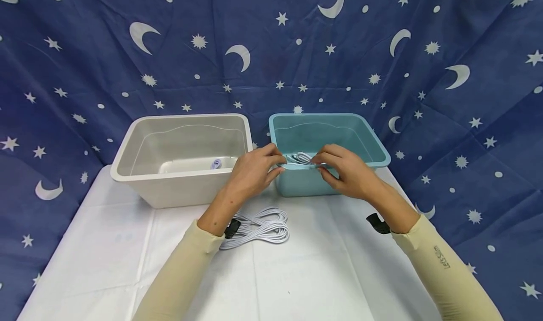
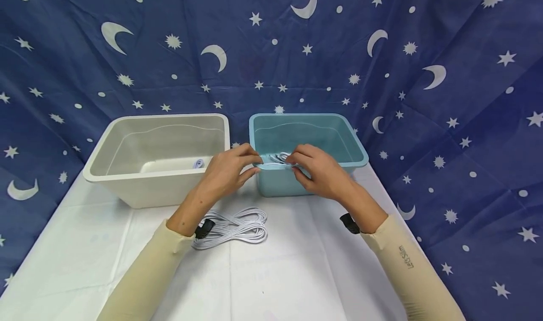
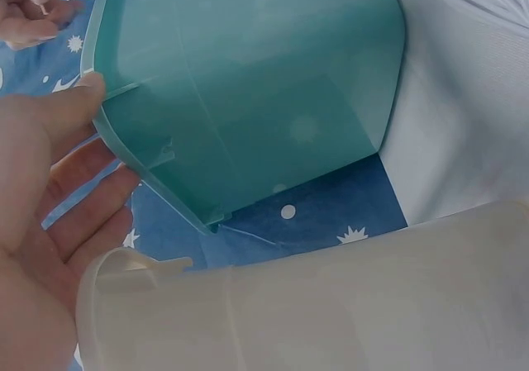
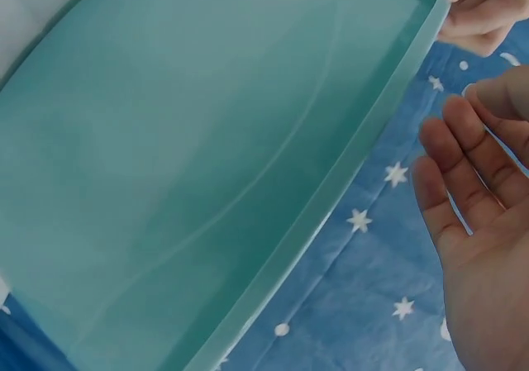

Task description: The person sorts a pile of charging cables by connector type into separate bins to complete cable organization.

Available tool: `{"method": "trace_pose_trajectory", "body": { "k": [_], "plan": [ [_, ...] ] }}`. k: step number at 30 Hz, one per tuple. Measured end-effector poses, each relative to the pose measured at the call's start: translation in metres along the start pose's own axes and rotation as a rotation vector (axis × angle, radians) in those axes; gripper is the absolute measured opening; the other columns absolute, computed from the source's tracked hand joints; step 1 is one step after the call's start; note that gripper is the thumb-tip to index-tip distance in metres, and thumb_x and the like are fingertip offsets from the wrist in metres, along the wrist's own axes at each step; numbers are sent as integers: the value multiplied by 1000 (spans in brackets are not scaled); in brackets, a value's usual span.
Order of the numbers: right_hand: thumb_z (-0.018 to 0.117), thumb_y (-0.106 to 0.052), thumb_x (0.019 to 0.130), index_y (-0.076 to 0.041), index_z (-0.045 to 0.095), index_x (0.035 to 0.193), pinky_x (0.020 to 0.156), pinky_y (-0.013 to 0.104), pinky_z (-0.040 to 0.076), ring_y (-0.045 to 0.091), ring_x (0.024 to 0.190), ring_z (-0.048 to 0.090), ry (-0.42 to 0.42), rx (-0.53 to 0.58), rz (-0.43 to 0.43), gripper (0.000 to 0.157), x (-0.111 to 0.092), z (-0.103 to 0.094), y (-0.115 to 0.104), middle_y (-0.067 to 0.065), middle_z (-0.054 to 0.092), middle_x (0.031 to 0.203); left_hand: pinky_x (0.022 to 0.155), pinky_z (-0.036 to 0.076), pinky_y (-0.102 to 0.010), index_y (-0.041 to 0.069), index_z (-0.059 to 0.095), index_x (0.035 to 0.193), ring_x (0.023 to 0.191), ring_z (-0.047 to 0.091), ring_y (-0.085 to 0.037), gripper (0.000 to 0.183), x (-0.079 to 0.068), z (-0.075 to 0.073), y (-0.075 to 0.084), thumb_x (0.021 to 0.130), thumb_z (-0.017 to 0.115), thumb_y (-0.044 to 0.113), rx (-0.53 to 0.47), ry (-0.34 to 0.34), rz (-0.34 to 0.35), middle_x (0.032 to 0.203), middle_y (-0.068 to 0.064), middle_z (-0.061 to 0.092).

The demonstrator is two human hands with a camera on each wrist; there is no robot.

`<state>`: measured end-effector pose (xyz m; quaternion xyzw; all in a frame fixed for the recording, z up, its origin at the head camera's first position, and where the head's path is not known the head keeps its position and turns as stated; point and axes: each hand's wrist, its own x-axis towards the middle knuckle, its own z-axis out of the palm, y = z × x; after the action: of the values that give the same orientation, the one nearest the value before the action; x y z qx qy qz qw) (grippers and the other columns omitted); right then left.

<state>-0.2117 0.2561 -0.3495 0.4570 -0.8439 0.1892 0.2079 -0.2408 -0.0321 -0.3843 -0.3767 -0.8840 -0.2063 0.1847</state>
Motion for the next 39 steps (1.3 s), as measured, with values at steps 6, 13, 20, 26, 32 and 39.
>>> {"method": "trace_pose_trajectory", "body": {
  "k": [6,13,20,26,32,39],
  "plan": [
    [72,5,92,-7,73,114,89,41,57,22,102,66,-10,-11,-55,25,-1,4,-15,4,68,110,77,56,-33,23,81,120,96,70,-15,22,0,1,1,100,77,30,12,4,-2,116,7,66],
    [74,1,92,-8,73,115,96,42,56,23,106,66,-18,-8,-68,25,-1,11,-34,3,69,113,76,56,-33,22,82,119,94,70,-16,22,1,0,1,98,79,29,18,10,1,115,6,66],
    [73,-3,93,-9,73,116,94,37,56,19,106,67,-39,8,-82,24,-5,24,-47,2,69,115,75,56,-34,21,82,118,93,70,-17,21,0,0,0,99,79,29,13,15,16,115,6,66],
    [72,-5,94,-10,73,119,96,35,54,18,106,66,-44,17,-75,25,-7,33,-56,0,68,115,76,56,-33,21,82,118,94,70,-16,22,-2,0,1,100,77,31,14,10,12,115,6,66],
    [72,-7,95,-11,73,119,97,35,54,19,106,65,-28,25,-79,24,-8,45,-64,0,68,114,75,56,-33,20,82,118,94,70,-16,21,-1,1,1,100,78,29,15,25,23,114,6,66],
    [72,-7,95,-10,73,118,97,35,54,18,105,65,-3,60,-89,24,-7,61,-67,-1,68,114,74,56,-33,20,82,117,94,71,-16,20,-1,2,0,99,78,29,21,31,22,114,6,66]
  ]
}}
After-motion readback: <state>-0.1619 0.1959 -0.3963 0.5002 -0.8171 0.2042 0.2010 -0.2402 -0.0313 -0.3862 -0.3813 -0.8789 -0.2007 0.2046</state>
